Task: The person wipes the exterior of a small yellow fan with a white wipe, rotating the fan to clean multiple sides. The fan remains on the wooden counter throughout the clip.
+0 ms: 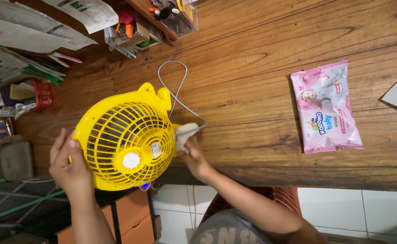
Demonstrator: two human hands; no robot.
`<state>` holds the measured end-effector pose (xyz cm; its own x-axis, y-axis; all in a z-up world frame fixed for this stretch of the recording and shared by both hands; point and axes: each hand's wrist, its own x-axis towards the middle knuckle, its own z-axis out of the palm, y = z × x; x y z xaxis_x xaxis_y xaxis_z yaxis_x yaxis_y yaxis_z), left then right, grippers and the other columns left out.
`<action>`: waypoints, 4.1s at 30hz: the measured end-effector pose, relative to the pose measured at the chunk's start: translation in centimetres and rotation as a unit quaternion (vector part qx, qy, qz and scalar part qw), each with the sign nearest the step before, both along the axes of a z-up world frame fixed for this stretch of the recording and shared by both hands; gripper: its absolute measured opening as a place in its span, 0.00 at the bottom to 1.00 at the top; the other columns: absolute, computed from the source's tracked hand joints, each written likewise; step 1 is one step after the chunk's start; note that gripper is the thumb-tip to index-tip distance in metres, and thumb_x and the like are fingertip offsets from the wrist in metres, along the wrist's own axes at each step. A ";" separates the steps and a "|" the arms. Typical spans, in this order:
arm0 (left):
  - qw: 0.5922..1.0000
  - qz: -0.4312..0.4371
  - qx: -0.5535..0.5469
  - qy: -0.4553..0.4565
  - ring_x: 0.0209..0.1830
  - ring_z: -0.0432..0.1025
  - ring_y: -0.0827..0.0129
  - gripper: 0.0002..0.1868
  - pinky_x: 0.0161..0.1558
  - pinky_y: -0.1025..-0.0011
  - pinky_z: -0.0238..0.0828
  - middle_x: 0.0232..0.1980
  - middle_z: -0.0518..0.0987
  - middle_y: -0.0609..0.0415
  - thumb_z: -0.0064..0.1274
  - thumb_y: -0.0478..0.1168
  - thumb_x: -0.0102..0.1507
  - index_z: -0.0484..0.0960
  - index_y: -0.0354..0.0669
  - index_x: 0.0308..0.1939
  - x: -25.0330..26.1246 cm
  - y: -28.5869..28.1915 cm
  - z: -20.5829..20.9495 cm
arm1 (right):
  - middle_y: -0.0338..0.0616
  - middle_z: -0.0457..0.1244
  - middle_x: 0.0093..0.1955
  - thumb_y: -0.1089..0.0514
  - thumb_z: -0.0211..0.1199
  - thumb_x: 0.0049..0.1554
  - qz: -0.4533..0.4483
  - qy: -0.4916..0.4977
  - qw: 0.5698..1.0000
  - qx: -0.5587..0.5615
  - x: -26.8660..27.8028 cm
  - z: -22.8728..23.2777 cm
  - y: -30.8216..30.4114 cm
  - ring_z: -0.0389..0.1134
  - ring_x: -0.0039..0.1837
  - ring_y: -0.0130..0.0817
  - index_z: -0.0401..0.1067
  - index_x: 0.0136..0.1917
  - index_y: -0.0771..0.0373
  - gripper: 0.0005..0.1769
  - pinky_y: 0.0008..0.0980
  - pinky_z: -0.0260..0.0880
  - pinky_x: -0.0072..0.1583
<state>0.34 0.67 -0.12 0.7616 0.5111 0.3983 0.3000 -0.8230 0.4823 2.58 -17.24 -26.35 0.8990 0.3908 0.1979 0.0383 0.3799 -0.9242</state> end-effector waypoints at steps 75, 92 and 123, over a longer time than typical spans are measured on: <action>0.995 -0.083 0.056 0.013 0.80 0.62 0.48 0.19 0.84 0.55 0.54 0.73 0.72 0.37 0.37 0.38 0.77 0.78 0.28 0.62 -3.3 1.5 -0.9 | 0.53 0.67 0.57 0.62 0.52 0.61 0.138 0.580 0.780 0.189 2.1 -6.6 -3.6 0.67 0.60 0.46 0.69 0.59 0.66 0.13 0.49 0.64 0.66; 0.994 -0.086 0.058 0.041 0.82 0.60 0.44 0.17 0.82 0.53 0.52 0.73 0.74 0.40 0.44 0.41 0.77 0.80 0.36 0.64 0.1 -0.6 0.2 | 0.60 0.64 0.63 0.47 0.40 0.69 0.129 0.270 0.954 0.013 2.4 -10.8 -6.2 0.62 0.64 0.47 0.67 0.64 0.75 0.29 0.42 0.61 0.67; 0.996 -0.074 0.042 -0.032 0.49 0.72 0.73 0.15 0.54 0.72 0.70 0.50 0.81 0.50 0.49 0.37 0.82 0.82 0.23 0.52 0.0 6.9 -3.6 | 0.42 0.66 0.59 0.70 0.49 0.60 0.012 0.334 0.916 0.222 0.4 -6.0 4.8 0.66 0.59 0.33 0.68 0.68 0.67 0.24 0.33 0.66 0.60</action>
